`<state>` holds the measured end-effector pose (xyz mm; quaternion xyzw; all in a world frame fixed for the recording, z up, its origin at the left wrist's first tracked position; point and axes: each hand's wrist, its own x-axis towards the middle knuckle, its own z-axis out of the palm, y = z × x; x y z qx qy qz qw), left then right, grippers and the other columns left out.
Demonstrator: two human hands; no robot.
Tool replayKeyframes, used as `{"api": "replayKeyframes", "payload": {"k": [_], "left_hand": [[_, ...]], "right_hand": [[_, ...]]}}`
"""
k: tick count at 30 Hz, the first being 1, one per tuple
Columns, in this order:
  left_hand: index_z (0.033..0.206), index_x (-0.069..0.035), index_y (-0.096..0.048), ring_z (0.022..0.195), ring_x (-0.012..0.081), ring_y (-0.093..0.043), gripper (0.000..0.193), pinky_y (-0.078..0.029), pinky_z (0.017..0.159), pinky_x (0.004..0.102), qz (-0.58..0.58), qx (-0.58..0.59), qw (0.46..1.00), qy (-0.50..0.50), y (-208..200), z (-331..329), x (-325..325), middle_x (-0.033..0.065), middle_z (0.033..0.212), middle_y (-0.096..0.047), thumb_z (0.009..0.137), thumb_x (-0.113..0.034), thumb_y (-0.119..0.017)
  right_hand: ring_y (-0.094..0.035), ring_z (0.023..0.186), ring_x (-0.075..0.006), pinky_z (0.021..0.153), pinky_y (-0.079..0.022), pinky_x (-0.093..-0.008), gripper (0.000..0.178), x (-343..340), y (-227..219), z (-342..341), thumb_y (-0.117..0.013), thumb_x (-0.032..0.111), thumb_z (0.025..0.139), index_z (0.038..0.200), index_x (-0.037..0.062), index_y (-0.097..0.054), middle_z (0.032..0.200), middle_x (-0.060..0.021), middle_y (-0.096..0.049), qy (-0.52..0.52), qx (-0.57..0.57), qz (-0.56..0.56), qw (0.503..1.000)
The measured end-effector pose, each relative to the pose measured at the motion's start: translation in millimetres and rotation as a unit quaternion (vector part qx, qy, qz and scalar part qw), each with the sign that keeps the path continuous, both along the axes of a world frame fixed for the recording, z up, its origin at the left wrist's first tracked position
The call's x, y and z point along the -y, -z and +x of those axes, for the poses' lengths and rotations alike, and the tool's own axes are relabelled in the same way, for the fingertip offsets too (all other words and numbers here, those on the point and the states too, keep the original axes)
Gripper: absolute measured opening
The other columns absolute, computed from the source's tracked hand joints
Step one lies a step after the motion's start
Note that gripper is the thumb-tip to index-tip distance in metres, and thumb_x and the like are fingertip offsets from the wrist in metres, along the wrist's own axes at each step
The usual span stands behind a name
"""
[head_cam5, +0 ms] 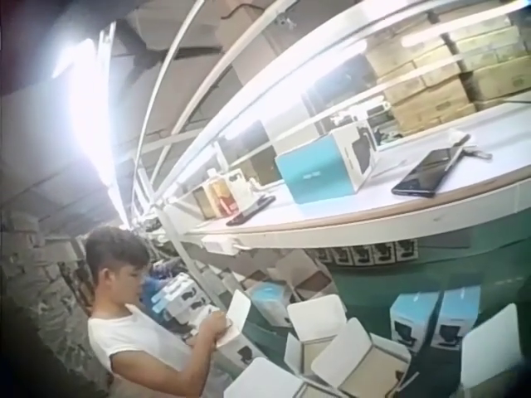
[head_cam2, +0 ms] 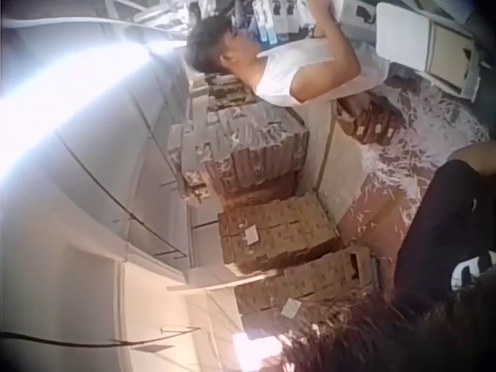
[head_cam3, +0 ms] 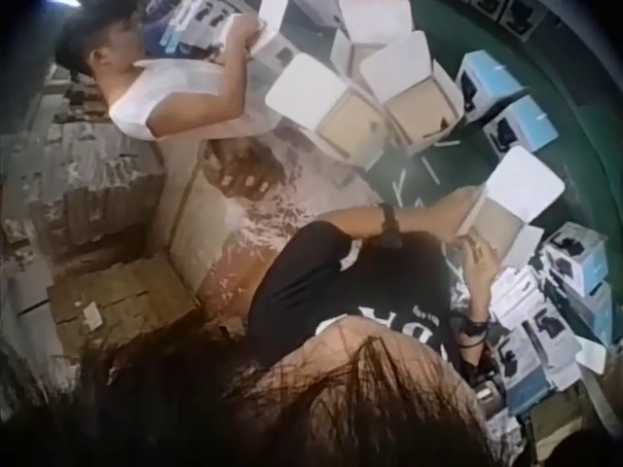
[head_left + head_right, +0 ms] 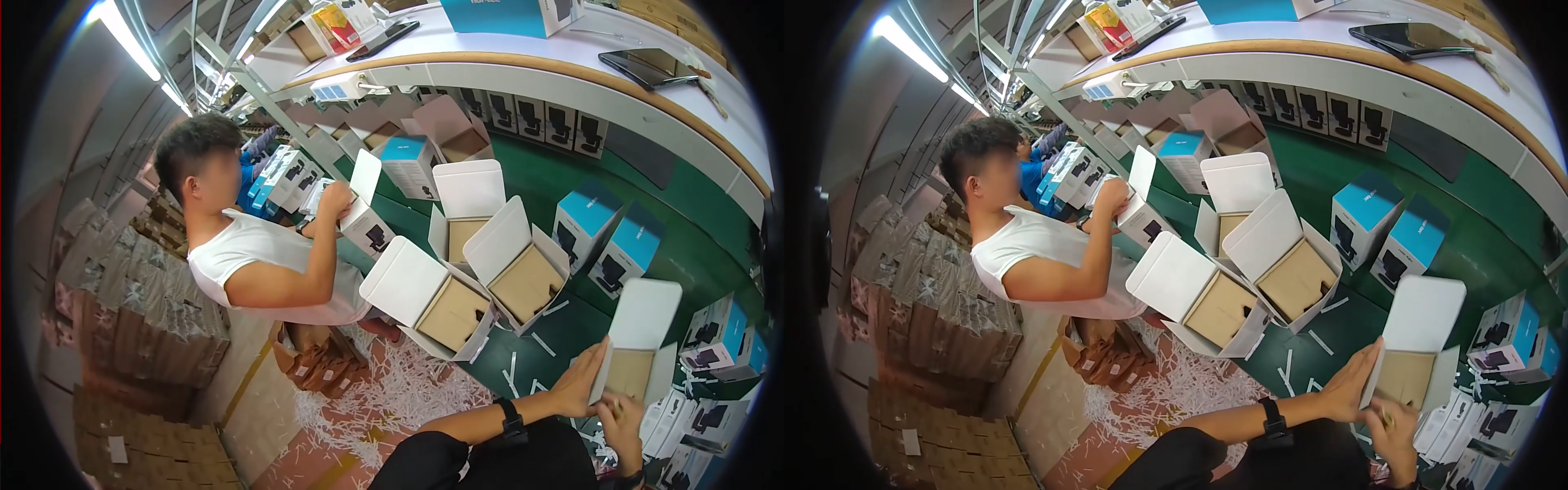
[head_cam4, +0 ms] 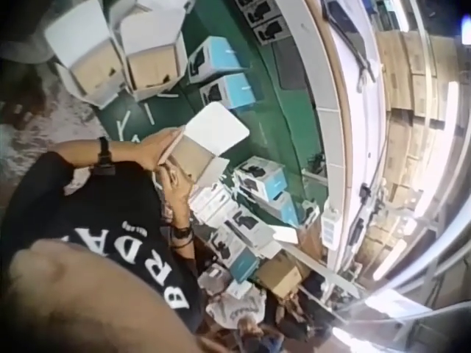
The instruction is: The person uses a utility knife to cut the tape on a blue box, opens a white box to insert a manual, and then closes the white box.
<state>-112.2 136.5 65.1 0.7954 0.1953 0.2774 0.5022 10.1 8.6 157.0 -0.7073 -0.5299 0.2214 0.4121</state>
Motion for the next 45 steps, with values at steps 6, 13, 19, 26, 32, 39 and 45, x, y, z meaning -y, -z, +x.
{"api": "replayKeyframes", "payload": {"k": [6, 13, 19, 26, 32, 39, 45], "left_hand": [[0.161, 0.004, 0.005, 0.143, 0.0520, -0.029, 0.140, -0.033, 0.118, 0.0461, 0.037, -0.004, 0.995, 0.088, 6.0, -22.4, -26.9, 0.0352, 0.153, -0.026, 0.062, -0.025, -0.090], [0.162, 0.001, 0.004, 0.149, 0.0473, -0.025, 0.127, -0.031, 0.120, 0.0450, 0.029, -0.037, 0.992, 0.117, -17.0, -34.8, -44.2, 0.0309, 0.163, -0.017, 0.076, -0.031, -0.083], [0.163, -0.001, 0.000, 0.151, 0.0430, -0.027, 0.099, -0.033, 0.119, 0.0430, 0.025, -0.057, 0.998, 0.022, -14.6, -35.3, -21.9, 0.0266, 0.166, -0.017, 0.096, -0.037, -0.064], [0.157, -0.004, -0.031, 0.118, 0.0454, -0.060, 0.068, -0.050, 0.100, 0.0451, -0.092, -0.121, 0.988, -0.028, -41.3, -50.2, -24.5, 0.0280, 0.138, -0.056, 0.102, -0.039, -0.052], [0.119, -0.003, -0.064, 0.088, 0.0411, -0.068, 0.036, -0.053, 0.077, 0.0465, -0.114, -0.083, 0.988, -0.070, -44.2, -55.0, -34.3, 0.0237, 0.097, -0.069, 0.099, -0.032, -0.057], [0.092, 0.003, -0.069, 0.063, 0.0095, -0.057, 0.021, -0.046, 0.056, 0.0341, -0.162, -0.169, 0.969, -0.074, -75.4, -72.2, -48.8, 0.0017, 0.066, -0.063, 0.099, -0.016, -0.064], [0.100, 0.003, -0.071, 0.063, 0.0121, -0.063, 0.021, -0.050, 0.060, 0.0325, -0.211, -0.074, 0.970, -0.092, -49.1, -66.4, -50.6, 0.0125, 0.068, -0.068, 0.093, -0.017, -0.064]], "right_hand": [[-0.064, 0.079, -0.0356, 0.077, -0.051, -0.0424, 0.020, 120.4, 97.4, 92.4, -0.077, 0.011, 0.082, 0.098, 0.0004, -0.070, 0.088, -0.0156, -0.068, 0.265, 0.016, 0.083, 0.960], [-0.064, 0.099, -0.0430, 0.087, -0.050, -0.0471, 0.028, 167.6, 204.6, 140.1, -0.074, 0.007, 0.085, 0.109, -0.0032, -0.064, 0.107, -0.0232, -0.065, 0.335, 0.343, -0.139, 0.866], [-0.063, 0.102, -0.0463, 0.087, -0.051, -0.0481, 0.030, 165.1, 220.5, 112.5, -0.074, 0.006, 0.084, 0.109, -0.0044, -0.063, 0.106, -0.0264, -0.063, 0.306, 0.266, -0.204, 0.891], [-0.065, 0.092, -0.0452, 0.078, -0.051, -0.0493, 0.026, 182.7, 225.2, 129.2, -0.072, 0.015, 0.089, 0.106, -0.0030, -0.065, 0.097, -0.0266, -0.065, 0.323, 0.259, -0.271, 0.869], [-0.066, 0.083, -0.0436, 0.072, -0.051, -0.0471, 0.032, 221.6, 195.6, 155.9, -0.066, 0.031, 0.098, 0.103, -0.0006, -0.068, 0.088, -0.0252, -0.068, 0.446, 0.255, -0.234, 0.826], [-0.059, 0.098, -0.0149, 0.084, -0.050, -0.0321, 0.046, 86.1, -15.0, 66.2, -0.074, 0.001, 0.089, 0.132, -0.0027, -0.058, 0.117, -0.0036, -0.062, 0.461, 0.178, 0.207, 0.844], [-0.064, 0.109, -0.0292, 0.093, -0.051, -0.0340, 0.072, -56.3, -37.3, -6.3, -0.066, -0.003, 0.084, 0.151, -0.0043, -0.039, 0.123, -0.0212, -0.060, 0.108, 0.087, 0.091, 0.986]]}}
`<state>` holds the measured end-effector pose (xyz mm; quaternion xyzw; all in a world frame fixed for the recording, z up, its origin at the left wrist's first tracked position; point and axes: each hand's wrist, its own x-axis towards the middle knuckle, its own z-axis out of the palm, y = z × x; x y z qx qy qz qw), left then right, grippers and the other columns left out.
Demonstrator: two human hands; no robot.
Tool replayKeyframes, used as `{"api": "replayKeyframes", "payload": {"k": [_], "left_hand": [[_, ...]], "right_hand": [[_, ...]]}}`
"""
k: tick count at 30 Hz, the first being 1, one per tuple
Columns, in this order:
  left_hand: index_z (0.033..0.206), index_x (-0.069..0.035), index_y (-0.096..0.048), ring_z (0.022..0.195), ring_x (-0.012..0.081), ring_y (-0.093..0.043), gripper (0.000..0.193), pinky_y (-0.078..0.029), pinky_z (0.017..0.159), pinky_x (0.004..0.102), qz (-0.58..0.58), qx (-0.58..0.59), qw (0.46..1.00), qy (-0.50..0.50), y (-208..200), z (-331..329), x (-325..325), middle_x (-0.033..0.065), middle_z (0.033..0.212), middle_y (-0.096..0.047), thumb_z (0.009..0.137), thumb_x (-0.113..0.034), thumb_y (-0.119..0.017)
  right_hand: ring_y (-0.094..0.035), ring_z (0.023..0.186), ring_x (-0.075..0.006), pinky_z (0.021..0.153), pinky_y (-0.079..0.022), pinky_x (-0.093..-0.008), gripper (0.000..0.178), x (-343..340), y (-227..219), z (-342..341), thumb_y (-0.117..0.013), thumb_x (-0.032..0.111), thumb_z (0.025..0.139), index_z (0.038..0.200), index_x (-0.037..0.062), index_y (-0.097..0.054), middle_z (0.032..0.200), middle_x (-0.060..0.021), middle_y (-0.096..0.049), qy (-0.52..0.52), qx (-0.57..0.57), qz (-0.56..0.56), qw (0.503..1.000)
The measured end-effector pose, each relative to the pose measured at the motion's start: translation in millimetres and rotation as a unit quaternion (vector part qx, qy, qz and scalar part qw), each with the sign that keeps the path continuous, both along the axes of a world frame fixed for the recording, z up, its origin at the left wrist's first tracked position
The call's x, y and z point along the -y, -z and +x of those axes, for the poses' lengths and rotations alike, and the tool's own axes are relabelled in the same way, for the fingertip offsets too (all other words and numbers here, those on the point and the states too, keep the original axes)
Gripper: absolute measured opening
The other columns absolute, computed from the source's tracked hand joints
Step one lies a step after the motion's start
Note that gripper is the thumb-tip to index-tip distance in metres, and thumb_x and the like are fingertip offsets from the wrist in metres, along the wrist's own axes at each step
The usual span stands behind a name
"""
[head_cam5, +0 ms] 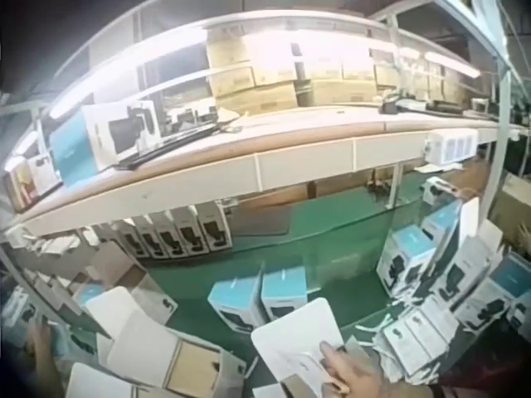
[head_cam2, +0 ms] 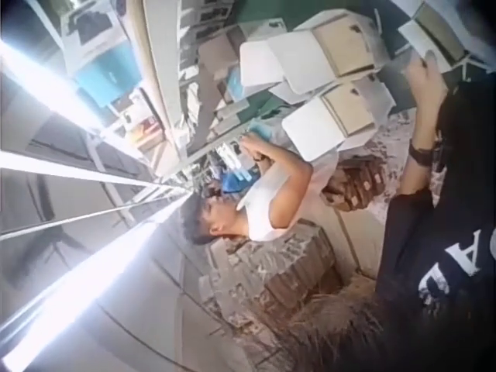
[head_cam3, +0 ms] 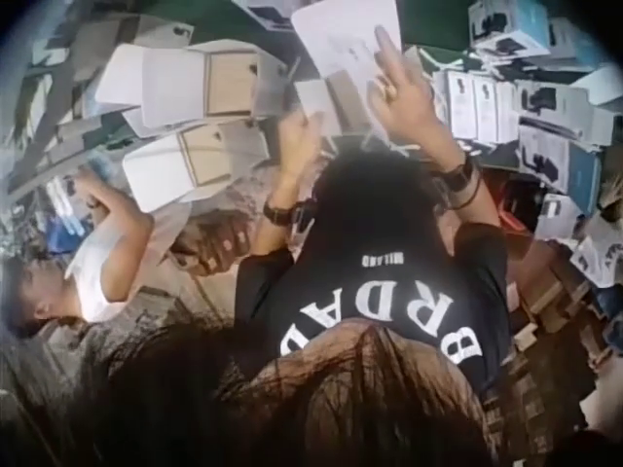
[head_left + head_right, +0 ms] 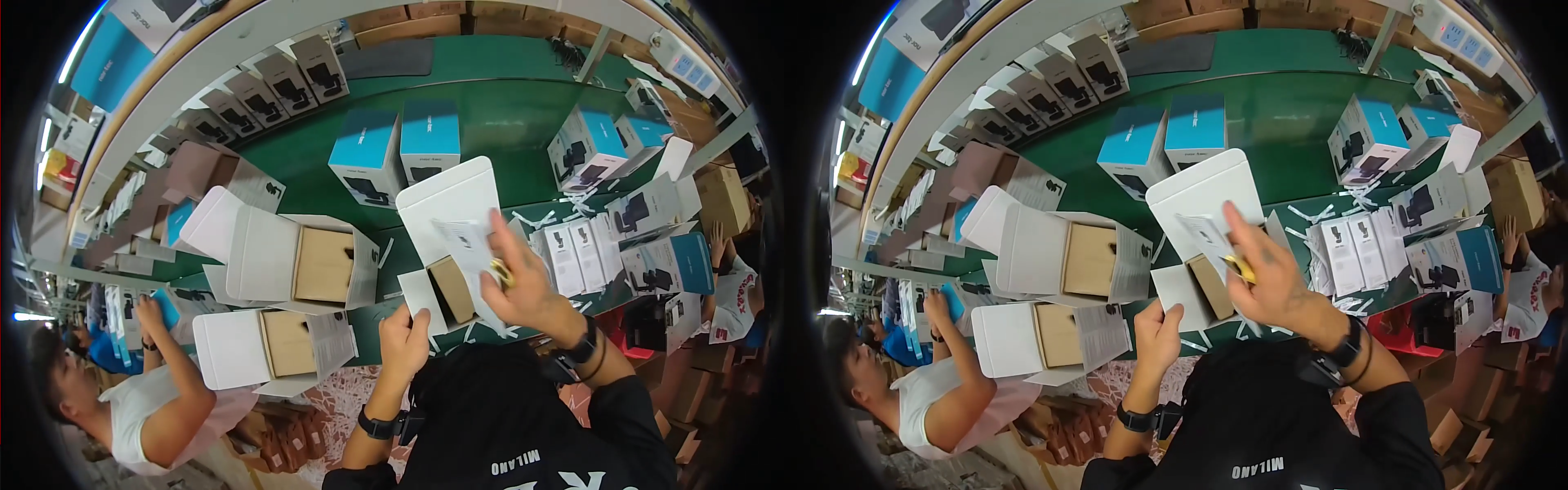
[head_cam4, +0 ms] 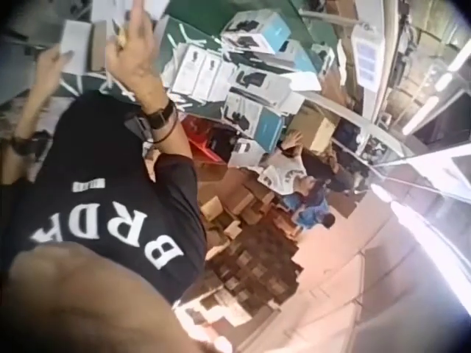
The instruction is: The person uses a utility knife to cut the tape on a blue box, opens a white box to insert a manual, and then closes the white box.
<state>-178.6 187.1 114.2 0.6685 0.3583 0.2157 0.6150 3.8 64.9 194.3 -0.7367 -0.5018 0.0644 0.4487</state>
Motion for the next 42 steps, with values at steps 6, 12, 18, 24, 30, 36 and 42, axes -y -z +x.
{"api": "replayKeyframes", "payload": {"k": [6, 12, 18, 24, 30, 36, 42], "left_hand": [[0.106, 0.005, -0.070, 0.074, 0.0089, -0.063, 0.021, -0.051, 0.068, 0.0283, -0.063, 0.024, 0.997, 0.024, -1.2, -6.5, 14.5, 0.0092, 0.082, -0.072, 0.093, -0.010, -0.062], [0.115, 0.007, -0.067, 0.082, 0.0089, -0.064, 0.024, -0.052, 0.073, 0.0266, -0.129, 0.069, 0.989, 0.029, -0.2, -9.6, 12.0, 0.0072, 0.097, -0.074, 0.093, -0.003, -0.061], [0.113, 0.007, -0.067, 0.082, 0.0083, -0.064, 0.024, -0.052, 0.073, 0.0263, -0.090, 0.047, 0.994, 0.029, -3.0, -14.2, 7.4, 0.0070, 0.094, -0.074, 0.094, -0.005, -0.062], [0.110, 0.006, -0.069, 0.079, 0.0079, -0.063, 0.022, -0.052, 0.070, 0.0269, -0.068, 0.019, 0.996, 0.051, -3.0, -4.8, 6.8, 0.0053, 0.089, -0.073, 0.093, -0.006, -0.062], [0.108, 0.005, -0.069, 0.073, 0.0066, -0.061, 0.021, -0.050, 0.065, 0.0270, -0.057, 0.035, 0.998, 0.019, -7.8, -1.2, 11.4, 0.0044, 0.083, -0.072, 0.092, -0.007, -0.064], [0.106, 0.005, -0.070, 0.072, 0.0061, -0.059, 0.019, -0.050, 0.065, 0.0269, 0.007, -0.046, 0.998, 0.049, -10.9, -5.6, -4.9, 0.0033, 0.081, -0.071, 0.092, -0.007, -0.065], [0.113, 0.008, -0.069, 0.078, 0.0131, -0.063, 0.030, -0.052, 0.069, 0.0310, 0.029, 0.003, 0.999, -0.039, -16.6, 3.2, -14.3, 0.0122, 0.095, -0.072, 0.091, -0.012, -0.068]], "right_hand": [[-0.065, 0.098, -0.0335, 0.086, -0.053, -0.0345, 0.071, -17.9, 19.3, -8.3, -0.064, -0.003, 0.083, 0.150, -0.0036, -0.039, 0.115, -0.0213, -0.062, -0.046, 0.018, 0.023, 0.998], [-0.064, 0.082, -0.0326, 0.070, -0.055, -0.0378, 0.068, -28.1, 64.7, -21.7, -0.067, -0.004, 0.082, 0.145, -0.0008, -0.043, 0.109, -0.0213, -0.061, -0.088, 0.141, 0.128, 0.978], [-0.062, 0.072, -0.0296, 0.058, -0.052, -0.0361, 0.070, -21.4, 80.2, -34.8, -0.071, -0.007, 0.076, 0.139, 0.0038, -0.043, 0.099, -0.0188, -0.061, -0.021, 0.169, 0.239, 0.956], [-0.062, 0.063, -0.0216, 0.052, -0.052, -0.0311, 0.063, -8.7, 85.2, -33.5, -0.073, -0.004, 0.067, 0.126, 0.0104, -0.059, 0.088, -0.0086, -0.060, -0.065, 0.146, 0.220, 0.962], [-0.059, 0.059, -0.0211, 0.048, -0.047, -0.0305, 0.055, 14.7, 60.9, -10.1, -0.073, 0.001, 0.070, 0.123, 0.0110, -0.064, 0.079, -0.0038, -0.057, -0.150, 0.115, 0.162, 0.969], [-0.055, 0.052, -0.0210, 0.047, -0.045, -0.0308, 0.030, 33.9, 35.5, -18.8, -0.073, 0.004, 0.079, 0.108, 0.0077, -0.071, 0.073, -0.0009, -0.056, -0.211, 0.119, 0.026, 0.970], [-0.050, 0.060, -0.0079, 0.055, -0.043, -0.0235, 0.041, 83.4, 60.6, 32.4, -0.076, 0.006, 0.084, 0.123, 0.0072, -0.065, 0.070, 0.0028, -0.051, 0.234, -0.141, 0.140, 0.951]]}}
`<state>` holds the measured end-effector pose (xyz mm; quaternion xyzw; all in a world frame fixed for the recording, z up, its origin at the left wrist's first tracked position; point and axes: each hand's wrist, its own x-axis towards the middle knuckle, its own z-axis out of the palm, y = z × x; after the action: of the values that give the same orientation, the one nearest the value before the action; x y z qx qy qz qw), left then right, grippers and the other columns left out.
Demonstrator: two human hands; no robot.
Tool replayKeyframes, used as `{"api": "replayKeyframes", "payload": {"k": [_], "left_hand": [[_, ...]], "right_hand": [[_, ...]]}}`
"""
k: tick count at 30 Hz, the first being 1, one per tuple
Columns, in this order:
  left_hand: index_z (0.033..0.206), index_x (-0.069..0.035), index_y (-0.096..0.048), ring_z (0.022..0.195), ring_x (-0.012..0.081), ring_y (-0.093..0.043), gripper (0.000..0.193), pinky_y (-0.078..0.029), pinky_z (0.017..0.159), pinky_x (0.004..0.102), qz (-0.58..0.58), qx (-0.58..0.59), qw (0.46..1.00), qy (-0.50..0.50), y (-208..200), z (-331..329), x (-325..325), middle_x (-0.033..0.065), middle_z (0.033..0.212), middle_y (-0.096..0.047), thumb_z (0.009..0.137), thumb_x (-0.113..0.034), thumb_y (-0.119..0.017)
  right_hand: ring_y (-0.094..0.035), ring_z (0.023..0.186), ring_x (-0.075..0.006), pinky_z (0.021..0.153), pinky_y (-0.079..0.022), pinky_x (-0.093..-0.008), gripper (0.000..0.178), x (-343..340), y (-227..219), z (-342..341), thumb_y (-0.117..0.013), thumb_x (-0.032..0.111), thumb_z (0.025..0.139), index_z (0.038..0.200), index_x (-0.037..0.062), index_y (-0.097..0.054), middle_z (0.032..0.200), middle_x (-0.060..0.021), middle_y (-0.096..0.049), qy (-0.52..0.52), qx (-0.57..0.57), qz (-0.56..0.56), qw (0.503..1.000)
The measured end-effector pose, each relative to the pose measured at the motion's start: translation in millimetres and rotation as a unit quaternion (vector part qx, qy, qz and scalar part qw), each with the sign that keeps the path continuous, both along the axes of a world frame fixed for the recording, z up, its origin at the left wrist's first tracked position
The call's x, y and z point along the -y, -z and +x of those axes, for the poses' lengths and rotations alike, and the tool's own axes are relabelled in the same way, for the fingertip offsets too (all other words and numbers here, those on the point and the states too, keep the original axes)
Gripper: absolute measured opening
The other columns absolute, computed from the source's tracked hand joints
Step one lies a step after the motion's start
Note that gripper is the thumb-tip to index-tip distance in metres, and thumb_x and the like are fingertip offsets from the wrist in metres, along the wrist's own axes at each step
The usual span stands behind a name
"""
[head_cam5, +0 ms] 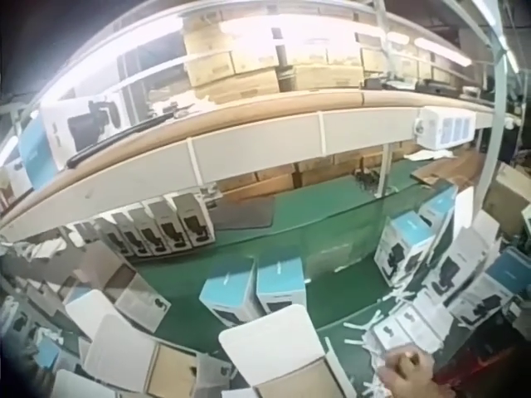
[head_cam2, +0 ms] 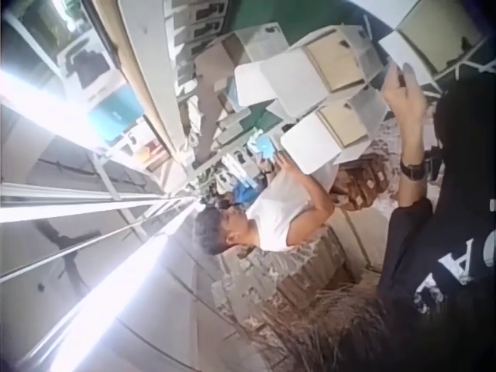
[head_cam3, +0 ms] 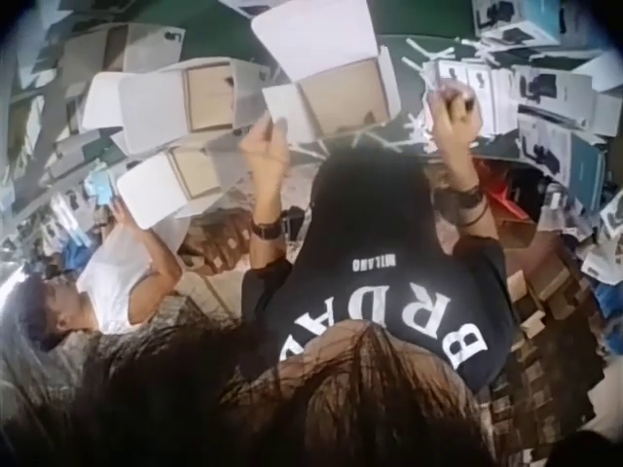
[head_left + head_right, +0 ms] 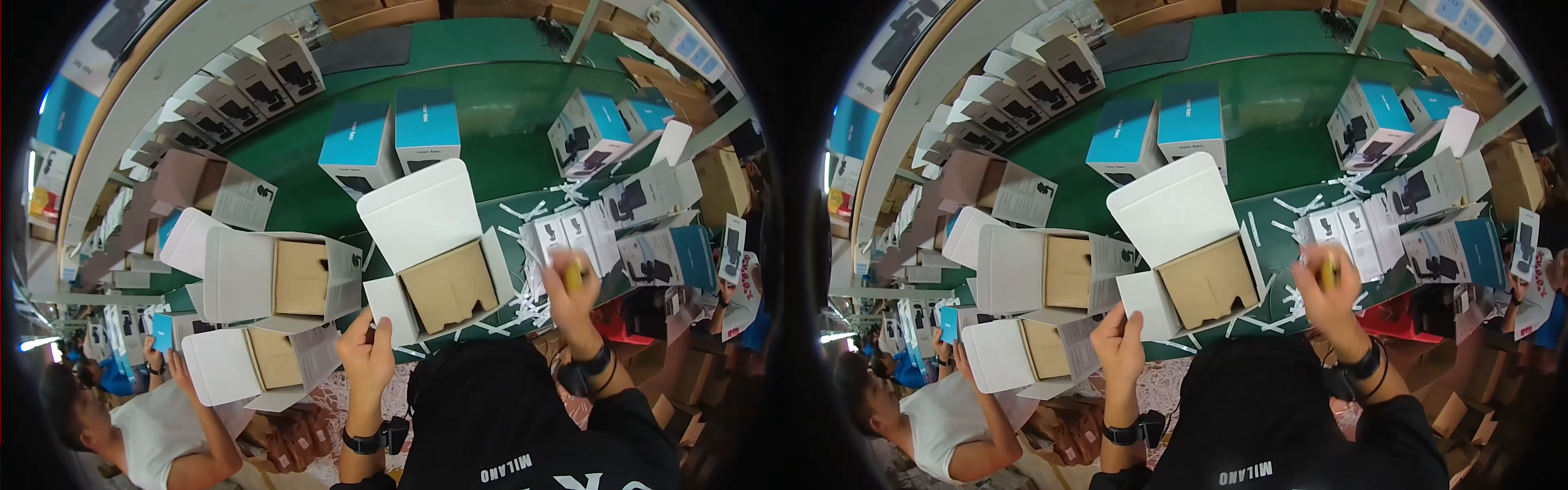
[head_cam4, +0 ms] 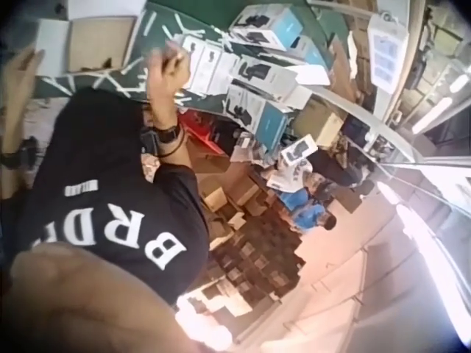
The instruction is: The person uses a utility knife to cut the tape on a blue box, opens a white box to insert a manual, and then closes the white box.
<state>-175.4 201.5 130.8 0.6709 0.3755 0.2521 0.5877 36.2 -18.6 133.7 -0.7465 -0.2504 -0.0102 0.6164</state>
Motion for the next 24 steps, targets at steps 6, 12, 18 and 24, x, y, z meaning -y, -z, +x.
{"api": "replayKeyframes", "payload": {"k": [6, 12, 18, 24], "left_hand": [[0.141, 0.006, -0.053, 0.130, 0.0400, -0.050, 0.072, -0.038, 0.107, 0.0554, 0.371, -0.087, 0.904, 0.195, -25.1, 40.7, 36.3, 0.0252, 0.146, -0.050, 0.085, -0.034, -0.076], [0.153, 0.002, -0.038, 0.149, 0.0468, -0.030, 0.095, -0.018, 0.116, 0.0691, 0.427, -0.188, 0.806, 0.363, -6.0, 70.1, 41.8, 0.0262, 0.160, -0.036, 0.082, -0.047, -0.078], [0.150, -0.003, -0.046, 0.149, 0.0430, -0.032, 0.093, -0.021, 0.116, 0.0697, 0.491, -0.181, 0.782, 0.337, 10.6, 62.3, 36.4, 0.0241, 0.160, -0.036, 0.078, -0.053, -0.078], [0.148, -0.004, -0.049, 0.148, 0.0419, -0.036, 0.095, -0.021, 0.116, 0.0685, 0.509, -0.179, 0.777, 0.325, 19.4, 64.5, 38.2, 0.0243, 0.159, -0.038, 0.073, -0.048, -0.085]], "right_hand": [[-0.058, 0.071, -0.0133, 0.062, -0.049, -0.0304, 0.061, -43.9, 20.9, -23.7, -0.078, 0.015, 0.088, 0.138, 0.0029, -0.045, 0.085, -0.0065, -0.059, -0.162, -0.187, -0.147, 0.958], [-0.065, 0.079, -0.0134, 0.067, -0.051, -0.0279, 0.048, -19.8, 29.1, -18.6, -0.071, 0.019, 0.095, 0.132, 0.0023, -0.046, 0.089, -0.0101, -0.064, -0.164, -0.060, -0.183, 0.968], [-0.070, 0.062, -0.0195, 0.057, -0.053, -0.0328, 0.024, -17.5, -11.1, 32.4, -0.061, 0.022, 0.102, 0.115, 0.0018, -0.058, 0.071, -0.0095, -0.066, -0.317, -0.133, -0.291, 0.893], [-0.067, 0.053, -0.0168, 0.051, -0.052, -0.0306, 0.023, -19.6, -9.0, 62.1, -0.058, 0.024, 0.103, 0.104, 0.0026, -0.065, 0.071, -0.0094, -0.067, -0.352, -0.017, -0.280, 0.893]]}}
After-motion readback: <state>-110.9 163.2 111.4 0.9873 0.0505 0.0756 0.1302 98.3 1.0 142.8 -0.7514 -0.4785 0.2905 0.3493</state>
